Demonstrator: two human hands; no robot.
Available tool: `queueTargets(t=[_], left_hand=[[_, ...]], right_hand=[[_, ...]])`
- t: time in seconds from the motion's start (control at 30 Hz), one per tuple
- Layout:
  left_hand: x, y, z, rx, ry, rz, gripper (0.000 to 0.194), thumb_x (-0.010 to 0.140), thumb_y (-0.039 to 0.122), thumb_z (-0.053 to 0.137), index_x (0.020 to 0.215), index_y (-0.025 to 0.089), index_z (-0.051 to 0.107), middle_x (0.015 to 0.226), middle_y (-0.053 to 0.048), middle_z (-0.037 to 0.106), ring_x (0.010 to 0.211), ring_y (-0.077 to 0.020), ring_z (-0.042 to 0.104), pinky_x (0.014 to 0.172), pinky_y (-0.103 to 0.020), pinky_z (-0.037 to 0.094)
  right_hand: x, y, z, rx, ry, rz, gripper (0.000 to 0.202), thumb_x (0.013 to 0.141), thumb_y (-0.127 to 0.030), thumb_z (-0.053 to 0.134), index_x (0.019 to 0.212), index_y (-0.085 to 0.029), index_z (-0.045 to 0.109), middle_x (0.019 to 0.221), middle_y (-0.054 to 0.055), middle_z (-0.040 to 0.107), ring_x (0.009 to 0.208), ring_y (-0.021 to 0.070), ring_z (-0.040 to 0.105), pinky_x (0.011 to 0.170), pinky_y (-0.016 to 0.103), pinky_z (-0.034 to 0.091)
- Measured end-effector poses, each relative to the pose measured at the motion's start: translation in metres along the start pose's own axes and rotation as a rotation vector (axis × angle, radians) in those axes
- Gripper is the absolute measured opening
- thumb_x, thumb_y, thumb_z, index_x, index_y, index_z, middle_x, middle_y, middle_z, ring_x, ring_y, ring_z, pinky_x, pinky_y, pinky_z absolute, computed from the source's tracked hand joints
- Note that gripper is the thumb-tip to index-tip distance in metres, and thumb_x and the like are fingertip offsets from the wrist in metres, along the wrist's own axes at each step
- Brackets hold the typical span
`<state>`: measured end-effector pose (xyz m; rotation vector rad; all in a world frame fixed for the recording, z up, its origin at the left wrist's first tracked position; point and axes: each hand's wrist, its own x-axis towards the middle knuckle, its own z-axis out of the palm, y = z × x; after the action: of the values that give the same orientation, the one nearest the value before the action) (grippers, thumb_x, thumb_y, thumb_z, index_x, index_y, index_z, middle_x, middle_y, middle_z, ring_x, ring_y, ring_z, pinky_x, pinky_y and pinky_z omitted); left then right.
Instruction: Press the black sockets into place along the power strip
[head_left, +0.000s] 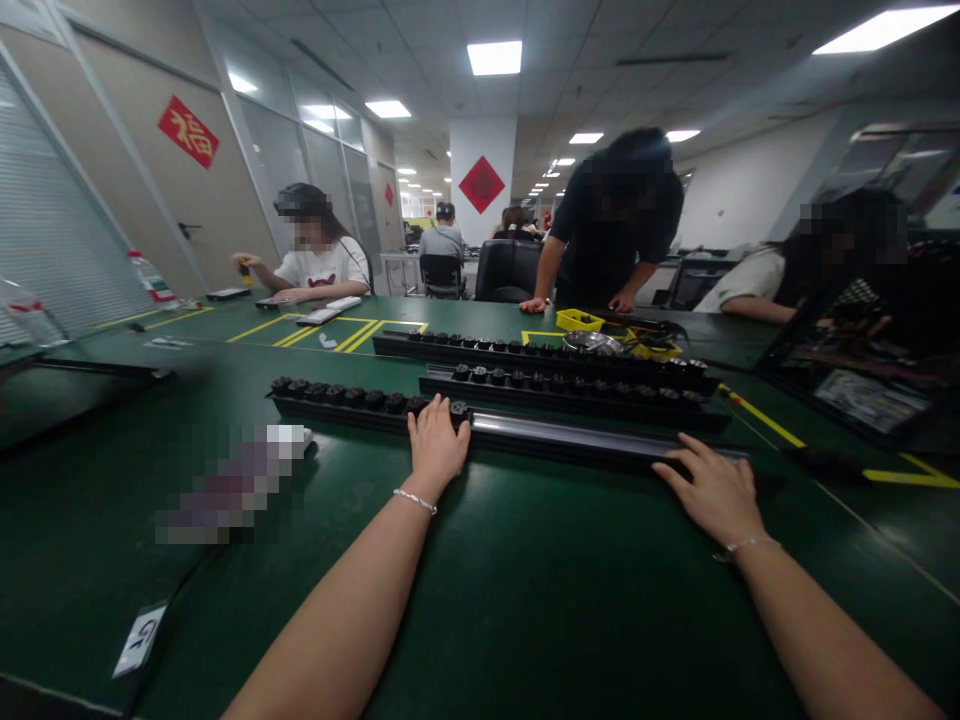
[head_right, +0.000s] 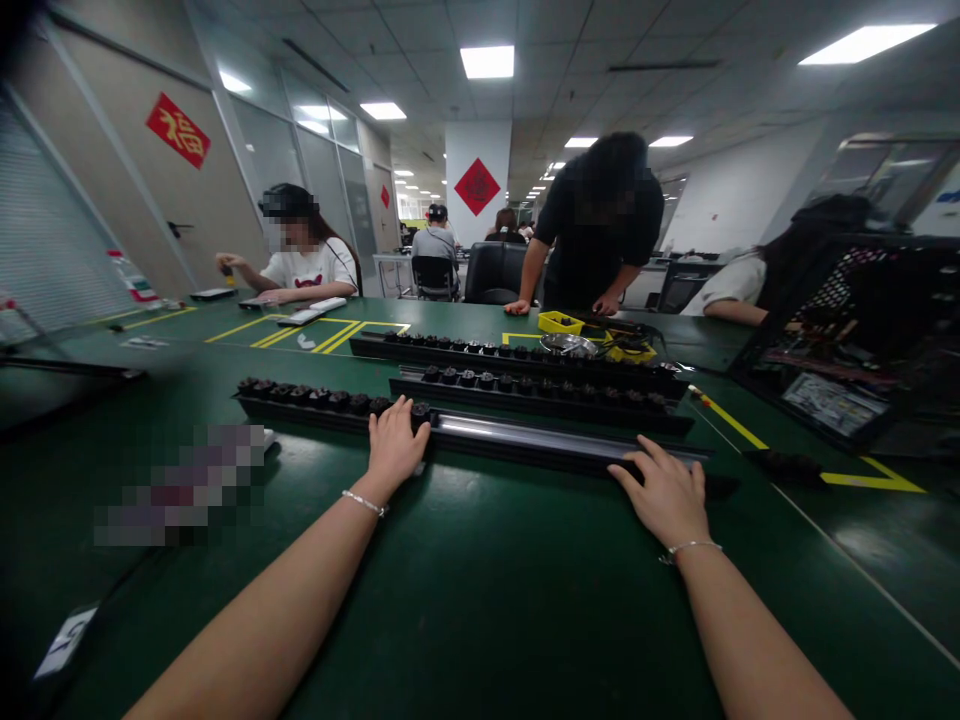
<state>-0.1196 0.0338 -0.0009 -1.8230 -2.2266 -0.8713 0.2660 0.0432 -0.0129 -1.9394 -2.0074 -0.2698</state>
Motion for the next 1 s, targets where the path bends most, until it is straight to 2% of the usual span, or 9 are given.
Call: queueTargets(t=[0.07,0.2,0.8,1.0], left_hand=[[0.0001,-0.0007,0.0007,0.026,-0.012,0.001,0.052,0.085,0.041,0.038,0.127,0.011,0.047,0.141,-0.013,0.040,0.128,-0.0268,0.035,0.110,-0.049,0.018],[0.0014,-0.0025,0.0007,0.037,-0.055,0.015,0.050,0.086,0.043,0.035,0.124,0.014,0.050,0.137,-0.010,0.046,0.128,-0.0257,0.036,0.111,-0.048,0.017],[-0.0006,-0.0025,-0.0015,0.054,-0.047,0.042,0.045,0.087,0.043,0.036,0.122,0.022,0.054,0.137,-0.006,0.047,0.127,-0.0251,0.036,0.110,-0.050,0.018],[0.0001,-0.0036,-0.0008,0.054,-0.056,0.043,0.046,0.086,0.044,0.035,0.123,0.023,0.053,0.137,-0.007,0.047,0.127,-0.0259,0.037,0.109,-0.051,0.018]], right_hand=[[-0.0003,-0.0017,-0.0014,0.002,-0.011,0.014,0.054,0.081,-0.061,0.031,0.099,-0.024,0.065,0.133,0.008,0.046,0.119,0.0333,0.042,0.099,0.064,0.020],[-0.0005,-0.0040,-0.0028,0.003,-0.021,0.032,0.055,0.081,-0.062,0.030,0.100,-0.024,0.064,0.134,0.008,0.046,0.120,0.0335,0.041,0.100,0.065,0.018],[-0.0017,-0.0045,-0.0017,0.014,-0.015,0.038,0.052,0.081,-0.061,0.030,0.098,-0.025,0.063,0.133,0.007,0.046,0.121,0.0318,0.039,0.099,0.063,0.019],[-0.0030,-0.0085,-0.0040,0.003,-0.028,0.049,0.052,0.082,-0.061,0.030,0.101,-0.026,0.063,0.135,0.006,0.044,0.128,0.0304,0.031,0.101,0.061,0.018]])
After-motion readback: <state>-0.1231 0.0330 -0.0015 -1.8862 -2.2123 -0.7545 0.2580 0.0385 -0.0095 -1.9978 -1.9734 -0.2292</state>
